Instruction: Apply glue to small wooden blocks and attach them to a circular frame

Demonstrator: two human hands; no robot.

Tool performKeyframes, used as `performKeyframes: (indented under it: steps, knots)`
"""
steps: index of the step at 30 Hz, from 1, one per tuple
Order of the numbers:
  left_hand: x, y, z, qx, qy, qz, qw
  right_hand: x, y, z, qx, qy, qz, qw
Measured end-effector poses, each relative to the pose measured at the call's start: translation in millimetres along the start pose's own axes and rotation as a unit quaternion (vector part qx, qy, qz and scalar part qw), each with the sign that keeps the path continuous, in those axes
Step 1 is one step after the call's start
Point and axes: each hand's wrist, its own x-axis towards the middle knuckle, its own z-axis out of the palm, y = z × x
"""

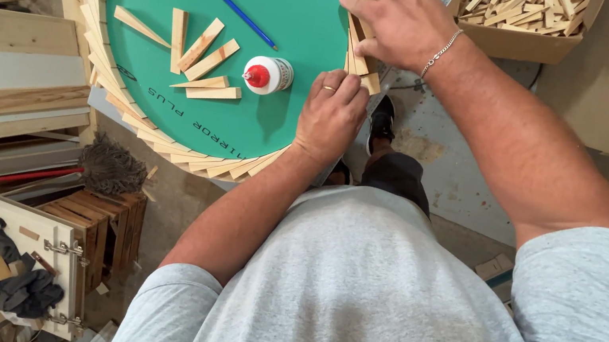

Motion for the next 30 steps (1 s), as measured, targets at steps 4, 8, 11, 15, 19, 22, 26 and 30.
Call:
performKeyframes:
  steps: [4, 8, 11, 15, 19, 22, 26, 30]
  knots:
    - [1, -1, 0, -0.003, 0.000, 0.003, 1.000, -1, 0, -3, 0.038, 0.007, -0.003, 0.999]
    - [2, 0, -1, -0.017, 0.003, 0.002, 1.000, -4, -1, 1, 0.025, 0.018, 0.000, 1.000]
    - [0, 0, 2, -0.017, -0.009, 0.000, 1.000, -5, 0, 4, 0.023, 0.022, -0.002, 0.999]
    - [0, 1, 2, -0.009, -0.001, 0.000, 1.000, -9, -1, 5, 0.050, 0.014, 0.002, 0.999]
    - [2, 2, 0, -0.010, -0.008, -0.002, 1.000, -24, -8, -2, 0.127, 0.104, 0.029, 0.986]
    - [1, 1, -2, -0.003, -0.006, -0.007, 1.000, -38, -23, -3, 0.136, 0.113, 0.054, 0.983]
    - [-2, 1, 2, 0.013, 0.003, -0.011, 1.000, -48, -42, -4, 0.091, 0.176, 0.050, 0.979]
    - [-3, 1, 1, 0.013, 0.002, -0.015, 1.000, -49, -48, -6, 0.060, 0.189, 0.061, 0.978]
